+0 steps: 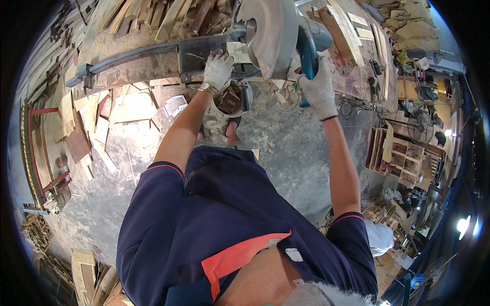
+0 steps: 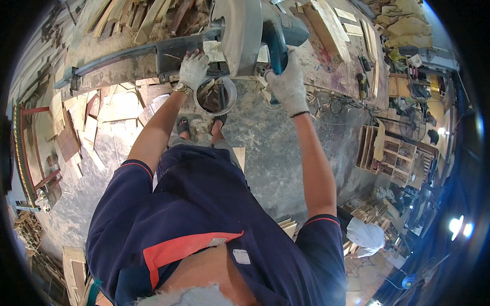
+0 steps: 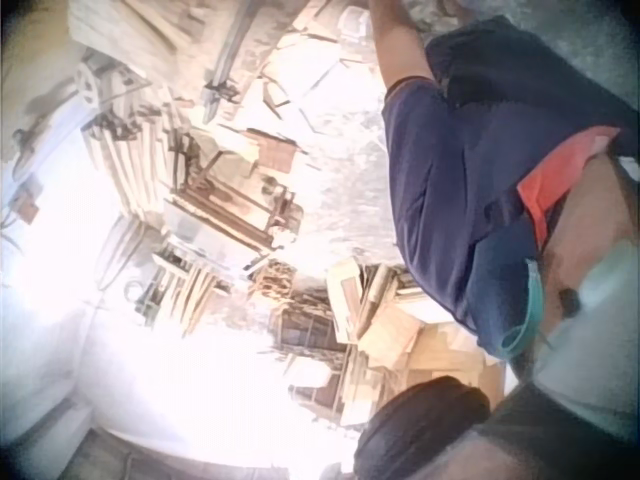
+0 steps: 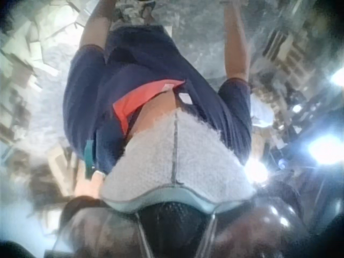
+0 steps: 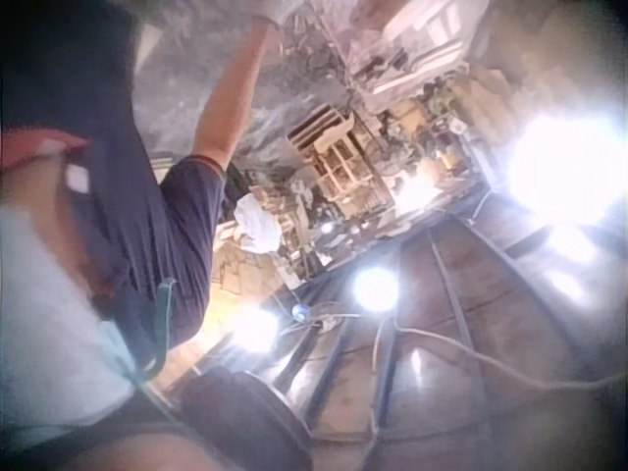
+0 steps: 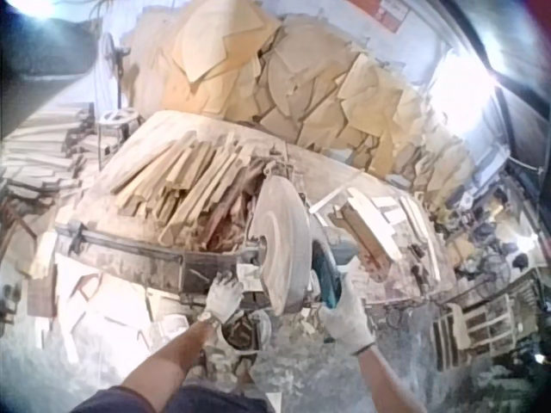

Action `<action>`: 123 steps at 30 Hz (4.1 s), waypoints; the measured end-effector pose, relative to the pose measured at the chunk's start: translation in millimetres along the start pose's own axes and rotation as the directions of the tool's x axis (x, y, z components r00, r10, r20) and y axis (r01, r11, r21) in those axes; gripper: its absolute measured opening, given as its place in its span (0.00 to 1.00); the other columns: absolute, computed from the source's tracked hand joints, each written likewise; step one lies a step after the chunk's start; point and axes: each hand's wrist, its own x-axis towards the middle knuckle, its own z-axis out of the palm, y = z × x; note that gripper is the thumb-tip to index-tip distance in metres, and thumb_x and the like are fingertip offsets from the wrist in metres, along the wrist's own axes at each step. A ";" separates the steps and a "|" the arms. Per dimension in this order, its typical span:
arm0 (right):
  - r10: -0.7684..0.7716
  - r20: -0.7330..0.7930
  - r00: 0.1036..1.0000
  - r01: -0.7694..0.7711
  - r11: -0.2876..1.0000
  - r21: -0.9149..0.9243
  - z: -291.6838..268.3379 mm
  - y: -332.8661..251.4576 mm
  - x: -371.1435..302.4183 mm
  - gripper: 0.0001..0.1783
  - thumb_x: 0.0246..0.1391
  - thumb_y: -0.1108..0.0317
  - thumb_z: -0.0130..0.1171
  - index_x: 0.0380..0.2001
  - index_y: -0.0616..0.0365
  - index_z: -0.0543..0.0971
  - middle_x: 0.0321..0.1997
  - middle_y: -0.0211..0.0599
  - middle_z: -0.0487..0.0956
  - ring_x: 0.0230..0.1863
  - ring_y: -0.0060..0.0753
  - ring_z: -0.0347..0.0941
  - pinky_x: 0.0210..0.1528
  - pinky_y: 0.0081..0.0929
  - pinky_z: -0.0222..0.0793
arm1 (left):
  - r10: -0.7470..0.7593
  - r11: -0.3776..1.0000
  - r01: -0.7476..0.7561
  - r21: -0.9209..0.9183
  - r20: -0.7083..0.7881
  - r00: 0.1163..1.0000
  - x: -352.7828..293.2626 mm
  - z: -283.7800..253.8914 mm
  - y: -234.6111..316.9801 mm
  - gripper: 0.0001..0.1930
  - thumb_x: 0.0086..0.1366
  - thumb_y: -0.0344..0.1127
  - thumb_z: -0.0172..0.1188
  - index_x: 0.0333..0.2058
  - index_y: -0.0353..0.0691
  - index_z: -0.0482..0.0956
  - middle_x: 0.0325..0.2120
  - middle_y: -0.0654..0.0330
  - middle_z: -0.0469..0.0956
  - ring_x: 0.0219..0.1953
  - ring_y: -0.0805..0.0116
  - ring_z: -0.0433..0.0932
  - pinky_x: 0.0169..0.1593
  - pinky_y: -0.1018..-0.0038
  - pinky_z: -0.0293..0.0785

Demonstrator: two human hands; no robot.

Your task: The person assembles curved wooden pieces on a workbench using a nail gun, then cuts small wooden strips with a miter saw and attaches them to the assembly. The person handles wood pieces, a nail gun, and a miter saw throughout the task.

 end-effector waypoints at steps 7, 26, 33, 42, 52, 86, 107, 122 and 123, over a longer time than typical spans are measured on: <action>0.090 -0.065 0.994 -0.095 0.992 -0.078 42.0 33.5 -20.4 0.28 0.51 0.69 0.62 0.56 0.63 0.70 0.38 0.45 0.80 0.36 0.42 0.79 0.40 0.40 0.75 | -0.011 0.999 0.012 -0.050 0.025 1.000 -1.8 -1.9 1.5 0.12 0.65 0.39 0.62 0.45 0.43 0.77 0.52 0.52 0.82 0.64 0.51 0.73 0.69 0.44 0.59; 0.155 -0.107 0.982 -0.140 0.980 0.139 77.2 67.5 -29.2 0.28 0.52 0.72 0.60 0.57 0.63 0.69 0.36 0.41 0.80 0.32 0.36 0.77 0.38 0.32 0.75 | -0.073 0.974 0.076 -0.213 0.021 0.997 -2.1 7.8 1.4 0.11 0.63 0.35 0.62 0.44 0.43 0.77 0.47 0.54 0.83 0.61 0.54 0.76 0.70 0.48 0.59; 0.110 -0.082 0.991 -0.097 0.983 0.153 73.1 58.4 -33.0 0.30 0.53 0.79 0.55 0.61 0.61 0.67 0.38 0.38 0.79 0.34 0.28 0.76 0.35 0.26 0.75 | 0.007 0.964 -0.041 -0.263 -0.129 0.992 -3.5 11.8 -5.6 0.10 0.64 0.35 0.62 0.43 0.42 0.78 0.46 0.50 0.83 0.61 0.53 0.76 0.70 0.53 0.62; 0.064 -0.145 0.987 -0.040 0.986 0.162 79.2 67.7 -32.8 0.33 0.47 0.71 0.60 0.60 0.62 0.69 0.36 0.43 0.79 0.32 0.40 0.76 0.37 0.34 0.73 | 0.007 0.972 -0.026 -0.236 -0.082 0.997 -1.2 7.7 -5.7 0.09 0.64 0.34 0.61 0.42 0.41 0.79 0.49 0.49 0.82 0.62 0.52 0.75 0.70 0.55 0.63; 0.051 -0.163 0.985 -0.039 0.996 0.081 82.7 67.5 -35.8 0.36 0.49 0.73 0.61 0.64 0.62 0.67 0.38 0.44 0.80 0.33 0.40 0.78 0.39 0.34 0.75 | 0.033 0.978 -0.053 -0.202 -0.100 0.994 -0.9 7.6 -6.3 0.09 0.63 0.35 0.62 0.41 0.40 0.78 0.45 0.52 0.83 0.56 0.53 0.77 0.64 0.57 0.68; -0.092 -0.046 0.995 0.091 0.996 -0.014 -11.0 -8.4 7.5 0.29 0.54 0.70 0.58 0.60 0.60 0.70 0.38 0.44 0.81 0.38 0.37 0.81 0.41 0.34 0.78 | 0.094 0.995 -0.095 -0.026 -0.036 0.995 -0.6 -1.3 -16.7 0.13 0.62 0.35 0.61 0.44 0.41 0.79 0.51 0.49 0.82 0.60 0.53 0.76 0.65 0.55 0.69; 0.205 0.621 0.756 -0.644 0.400 0.652 135.9 101.5 34.0 0.19 0.70 0.56 0.53 0.55 0.57 0.73 0.39 0.35 0.81 0.28 0.29 0.80 0.26 0.28 0.74 | -0.559 0.649 0.547 -0.528 0.157 0.814 -6.1 -50.2 57.6 0.33 0.57 0.28 0.67 0.61 0.29 0.67 0.46 0.52 0.78 0.42 0.64 0.80 0.41 0.72 0.80; 0.493 0.187 0.850 -0.422 0.422 0.803 80.9 271.1 87.9 0.15 0.55 0.70 0.68 0.46 0.60 0.81 0.40 0.34 0.83 0.39 0.33 0.81 0.34 0.35 0.79 | -0.626 -0.020 0.605 -0.796 0.482 0.614 -28.2 -44.5 110.5 0.28 0.68 0.32 0.63 0.63 0.28 0.67 0.47 0.54 0.79 0.43 0.74 0.80 0.47 0.77 0.77; 0.518 0.177 0.837 -0.444 0.453 0.773 65.2 285.8 104.9 0.18 0.54 0.69 0.69 0.47 0.60 0.80 0.42 0.38 0.83 0.40 0.37 0.81 0.37 0.38 0.79 | -0.679 -0.005 0.605 -0.796 0.447 0.582 -30.5 -44.9 111.3 0.27 0.68 0.33 0.64 0.62 0.28 0.68 0.45 0.55 0.80 0.42 0.74 0.79 0.45 0.78 0.77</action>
